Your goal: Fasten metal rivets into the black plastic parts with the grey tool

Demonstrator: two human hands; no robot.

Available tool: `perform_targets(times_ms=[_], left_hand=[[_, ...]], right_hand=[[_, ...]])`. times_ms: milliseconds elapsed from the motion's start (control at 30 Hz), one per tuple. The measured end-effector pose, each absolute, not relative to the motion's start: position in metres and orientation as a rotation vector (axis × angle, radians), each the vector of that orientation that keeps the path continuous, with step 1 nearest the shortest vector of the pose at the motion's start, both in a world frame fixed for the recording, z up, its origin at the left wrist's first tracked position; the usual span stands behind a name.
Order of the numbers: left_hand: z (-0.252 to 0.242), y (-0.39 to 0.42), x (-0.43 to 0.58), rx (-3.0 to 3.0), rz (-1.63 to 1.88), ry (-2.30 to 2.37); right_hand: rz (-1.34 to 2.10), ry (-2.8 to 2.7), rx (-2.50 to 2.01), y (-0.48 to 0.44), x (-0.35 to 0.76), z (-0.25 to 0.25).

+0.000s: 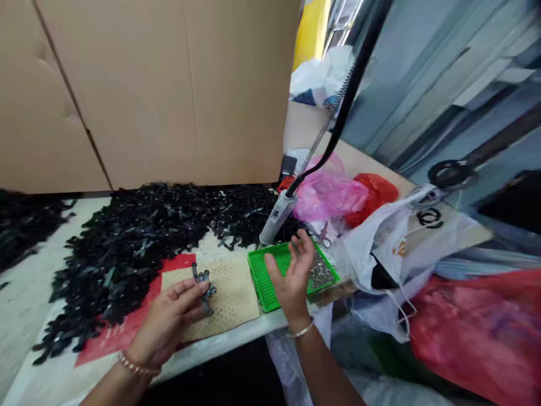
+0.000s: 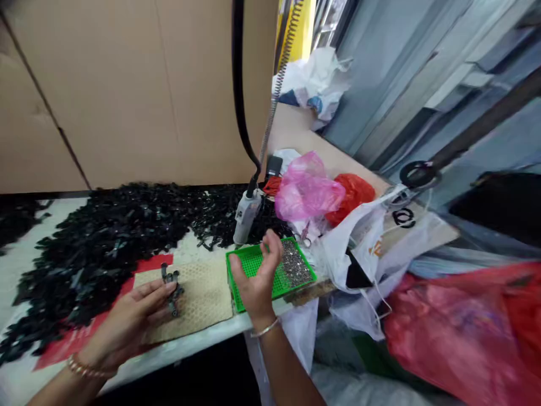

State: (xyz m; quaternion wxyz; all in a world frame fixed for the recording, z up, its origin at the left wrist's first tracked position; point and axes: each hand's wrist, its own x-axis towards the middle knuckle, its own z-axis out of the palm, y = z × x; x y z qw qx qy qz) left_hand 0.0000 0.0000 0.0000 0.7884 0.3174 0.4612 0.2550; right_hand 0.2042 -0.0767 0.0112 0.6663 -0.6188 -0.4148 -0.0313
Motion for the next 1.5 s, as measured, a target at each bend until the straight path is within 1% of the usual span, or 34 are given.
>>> perform_targets(times_ms=[167, 333, 400, 533, 667, 833, 1067, 1500], left_hand=[[0.004, 0.002, 0.050, 0.693, 0.469, 0.925], [-0.011, -0.002, 0.078, 0.751, 0.388, 0.921], [-0.015, -0.003, 0.080, 0.771, 0.388, 0.933], [-0.016, -0.002, 0.080, 0.761, 0.372, 0.970], [-0.013, -0.003, 0.081, 0.760, 0.368, 0.987], [-0.008, -0.004, 0.082, 0.755, 0.356, 1.006], [-0.007, -0.004, 0.082, 0.777, 0.338, 0.985], [-0.005, -0.004, 0.084, 0.773, 0.335, 1.023]], right_hand=[[0.200, -1.017, -1.368, -0.049, 0.231, 0.034], [0.363, -1.021, -1.308, -0.059, 0.263, 0.051], [0.333, -0.943, -1.286, -0.065, 0.280, 0.046], [0.238, -0.710, -1.285, -0.067, 0.309, 0.020], [0.225, -0.652, -1.239, -0.064, 0.323, 0.002], [0.197, -0.705, -1.279, -0.065, 0.326, -0.001], [0.277, -0.630, -1.132, -0.068, 0.329, -0.004], [0.311, -0.639, -1.159, -0.066, 0.325, -0.009]])
